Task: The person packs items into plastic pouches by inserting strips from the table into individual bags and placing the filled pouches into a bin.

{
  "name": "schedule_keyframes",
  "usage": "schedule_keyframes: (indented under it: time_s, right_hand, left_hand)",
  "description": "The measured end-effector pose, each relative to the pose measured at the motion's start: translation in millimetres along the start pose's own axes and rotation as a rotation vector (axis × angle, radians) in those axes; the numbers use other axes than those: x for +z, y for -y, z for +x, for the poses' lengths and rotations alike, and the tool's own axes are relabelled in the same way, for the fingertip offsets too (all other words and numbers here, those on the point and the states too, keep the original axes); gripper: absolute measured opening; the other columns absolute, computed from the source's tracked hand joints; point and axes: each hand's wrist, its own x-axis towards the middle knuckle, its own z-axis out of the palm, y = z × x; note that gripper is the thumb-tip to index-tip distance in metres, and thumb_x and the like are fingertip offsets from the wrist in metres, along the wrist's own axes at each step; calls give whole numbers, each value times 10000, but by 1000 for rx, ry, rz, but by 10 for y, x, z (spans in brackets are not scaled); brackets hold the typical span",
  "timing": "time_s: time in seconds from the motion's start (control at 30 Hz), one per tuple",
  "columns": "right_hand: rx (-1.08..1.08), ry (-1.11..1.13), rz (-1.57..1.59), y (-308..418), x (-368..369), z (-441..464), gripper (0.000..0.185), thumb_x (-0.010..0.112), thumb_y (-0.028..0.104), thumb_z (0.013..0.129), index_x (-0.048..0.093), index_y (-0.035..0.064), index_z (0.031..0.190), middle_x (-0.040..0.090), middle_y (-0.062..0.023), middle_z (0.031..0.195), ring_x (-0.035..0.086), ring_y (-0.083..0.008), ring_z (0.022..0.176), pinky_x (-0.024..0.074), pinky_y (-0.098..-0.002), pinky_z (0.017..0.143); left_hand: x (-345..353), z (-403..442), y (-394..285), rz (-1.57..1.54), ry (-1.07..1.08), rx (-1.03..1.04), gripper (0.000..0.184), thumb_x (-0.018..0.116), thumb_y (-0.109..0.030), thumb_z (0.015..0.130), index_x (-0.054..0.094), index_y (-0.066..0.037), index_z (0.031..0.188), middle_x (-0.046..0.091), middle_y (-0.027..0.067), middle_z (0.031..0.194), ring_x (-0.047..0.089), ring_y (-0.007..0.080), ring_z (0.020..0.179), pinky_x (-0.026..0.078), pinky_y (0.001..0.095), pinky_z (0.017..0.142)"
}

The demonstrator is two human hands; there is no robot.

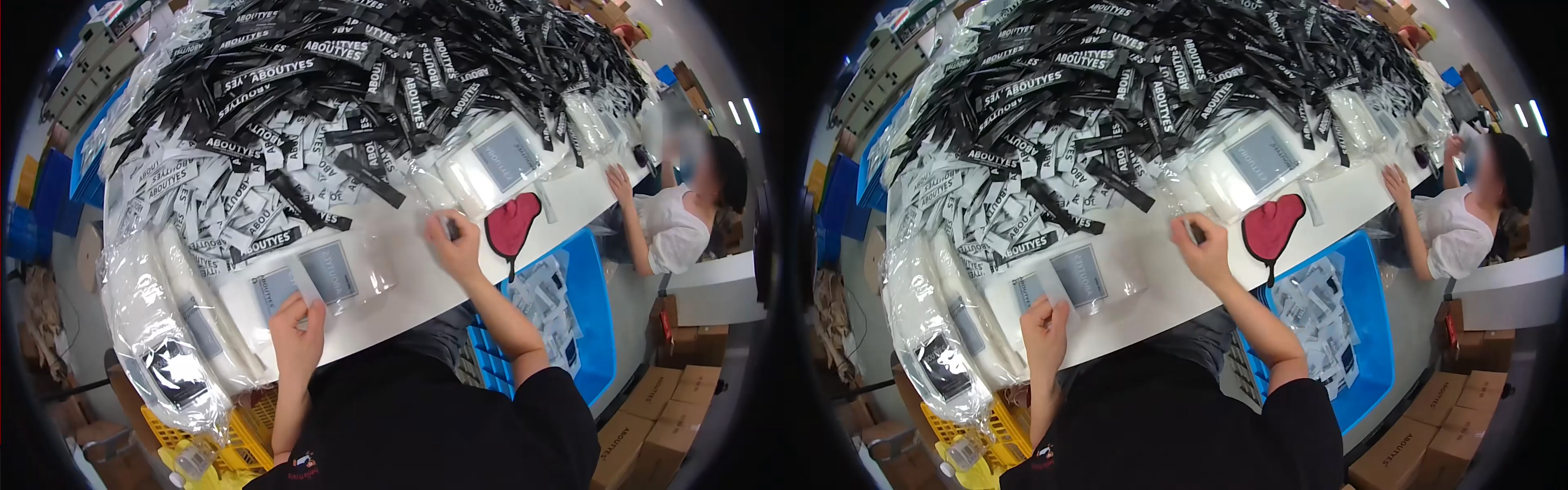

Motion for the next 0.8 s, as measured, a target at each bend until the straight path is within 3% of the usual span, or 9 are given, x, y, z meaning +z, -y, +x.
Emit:
schedule_keyframes:
  time_s: [0.03,0.13,0.23,0.27,0.33,0.43,0.6,0.63,0.8]
  right_hand:
    - [153,-34,29,26,12,-123,111,633,54,850,577,-5,927,585,-29,666,526,-72,589,396,-201,538]
    - [-41,-324,189,140,89,-264,120,585,79,895,573,-13,819,580,-35,616,526,-75,573,408,-220,526]
    - [197,-91,57,121,5,-458,131,564,72,908,545,-34,832,597,-82,675,522,-90,594,421,-235,554]
    - [-38,-218,299,121,93,-522,139,564,84,911,550,-24,825,594,-64,685,520,-105,579,422,-239,555]
    - [-154,-258,153,298,82,-541,116,569,71,905,554,-12,826,583,-44,682,514,-109,577,419,-243,552]
    - [253,-76,-2,154,121,-859,142,496,72,939,517,17,810,536,-30,675,494,-98,613,433,-253,608]
    - [209,295,148,767,509,-813,250,706,189,820,544,3,863,531,-18,624,479,-70,597,415,-251,569]
    - [292,391,149,840,528,-685,270,719,193,803,542,4,878,526,-19,633,476,-71,600,417,-254,571]
    - [422,749,125,942,564,-546,338,754,174,745,535,4,938,553,-31,739,500,-68,669,432,-248,598]
  left_hand:
    - [23,-64,-67,-116,-35,-12,86,577,-20,820,604,55,787,514,58,658,484,107,600,357,243,522]
    - [131,-141,-74,-211,-46,-13,85,601,-35,840,613,48,851,499,-10,685,424,21,600,311,205,480]
    - [175,-146,-19,-100,73,-148,135,651,-81,830,595,34,788,443,-25,587,365,36,535,291,214,463]
    - [199,-103,-23,-112,93,-156,153,665,-92,824,589,32,776,443,-26,568,372,37,524,295,214,459]
    - [191,-150,-47,-123,148,-214,192,694,-114,813,579,28,754,442,-28,532,386,39,501,302,213,451]
    - [210,-153,-167,-202,217,-311,265,746,-166,780,595,26,678,578,51,564,520,67,504,388,220,460]
    - [310,-140,-139,-154,200,-295,265,763,-121,718,580,43,618,608,98,583,566,135,501,423,268,471]
    - [278,-128,85,-17,124,-36,217,756,-74,664,573,39,629,582,116,577,561,211,497,411,305,472]
    - [87,-142,-64,153,304,41,232,750,-50,634,533,30,647,555,145,608,538,276,507,412,324,489]
